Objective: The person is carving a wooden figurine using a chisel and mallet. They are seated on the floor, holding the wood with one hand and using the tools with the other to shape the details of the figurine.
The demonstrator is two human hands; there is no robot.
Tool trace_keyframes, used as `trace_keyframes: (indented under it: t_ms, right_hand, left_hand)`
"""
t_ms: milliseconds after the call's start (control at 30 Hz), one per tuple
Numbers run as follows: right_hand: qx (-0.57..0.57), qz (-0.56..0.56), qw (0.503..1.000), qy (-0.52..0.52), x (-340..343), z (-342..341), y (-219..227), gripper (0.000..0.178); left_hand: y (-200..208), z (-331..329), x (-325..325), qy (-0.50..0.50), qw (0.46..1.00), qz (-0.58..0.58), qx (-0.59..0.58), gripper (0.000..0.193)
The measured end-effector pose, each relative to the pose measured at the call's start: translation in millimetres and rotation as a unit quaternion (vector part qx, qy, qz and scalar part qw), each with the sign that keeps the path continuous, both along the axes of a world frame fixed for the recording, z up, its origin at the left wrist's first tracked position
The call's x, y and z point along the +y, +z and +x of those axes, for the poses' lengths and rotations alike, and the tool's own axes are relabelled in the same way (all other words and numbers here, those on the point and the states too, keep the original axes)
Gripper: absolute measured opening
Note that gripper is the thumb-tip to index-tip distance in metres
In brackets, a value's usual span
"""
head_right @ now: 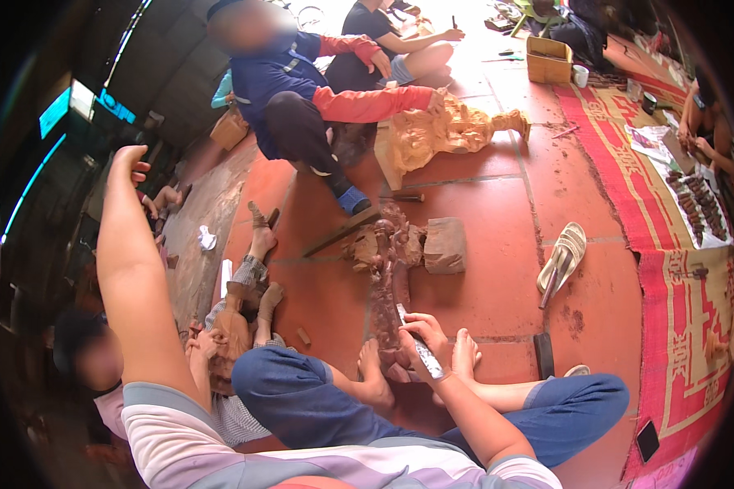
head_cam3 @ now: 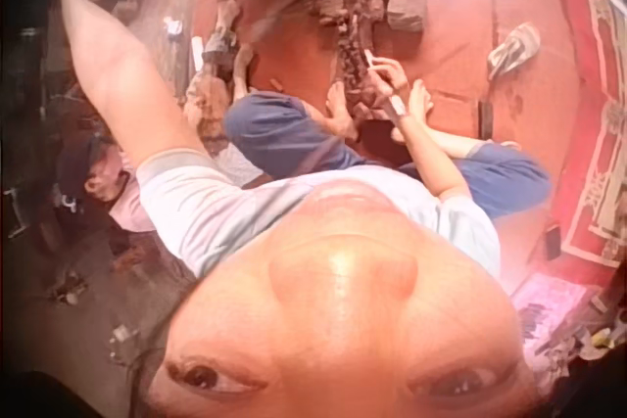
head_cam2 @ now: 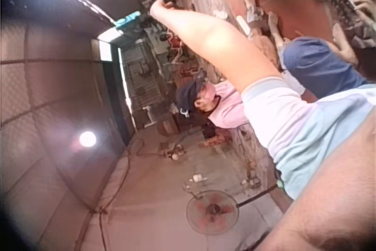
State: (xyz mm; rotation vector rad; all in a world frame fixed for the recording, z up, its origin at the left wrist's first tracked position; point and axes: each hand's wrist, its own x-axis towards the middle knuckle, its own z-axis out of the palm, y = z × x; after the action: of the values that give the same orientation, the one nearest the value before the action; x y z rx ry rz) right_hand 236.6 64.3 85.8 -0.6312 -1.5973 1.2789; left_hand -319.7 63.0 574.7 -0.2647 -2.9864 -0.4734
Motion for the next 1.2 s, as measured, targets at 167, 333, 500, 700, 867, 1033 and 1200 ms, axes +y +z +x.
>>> trace_keyframes:
  t_ms: [167, 333, 500, 700, 867, 1033, 1200]
  right_hand:
    - [-0.006, 0.035, 0.999, -0.009, 2, -2, -15, 0.01]
    - [0.001, 0.011, 1.0, 0.024, -4, -7, -5, 0.009]
    - [-0.027, 0.002, 0.999, 0.017, 2, -2, -16, 0.008]
    - [-0.05, 0.01, 0.999, 0.014, 1, -2, -11, 0.006]
    - [-0.054, 0.009, 0.998, 0.029, -2, -11, -23, 0.005]
    - [-0.046, -0.031, 0.998, 0.014, 10, 2, -12, 0.009]
    - [-0.061, -0.025, 0.997, 0.032, 11, 0, -24, 0.009]
  left_hand:
    - [25, 7, -44, 0.042, 0.996, 0.002, 0.082, 0.052]
    - [-93, 39, -12, -0.274, 0.953, 0.001, 0.127, 0.05]
    - [-345, 176, 32, -0.637, 0.725, -0.235, -0.118, 0.051]
    - [-452, 291, 1, -0.626, 0.598, -0.436, -0.248, 0.059]
    - [-459, 254, -7, -0.658, 0.614, -0.378, -0.216, 0.061]
    - [-346, 179, 62, -0.435, 0.854, -0.286, -0.003, 0.065]
    - [-240, -20, 8, -0.172, 0.965, -0.097, 0.175, 0.065]
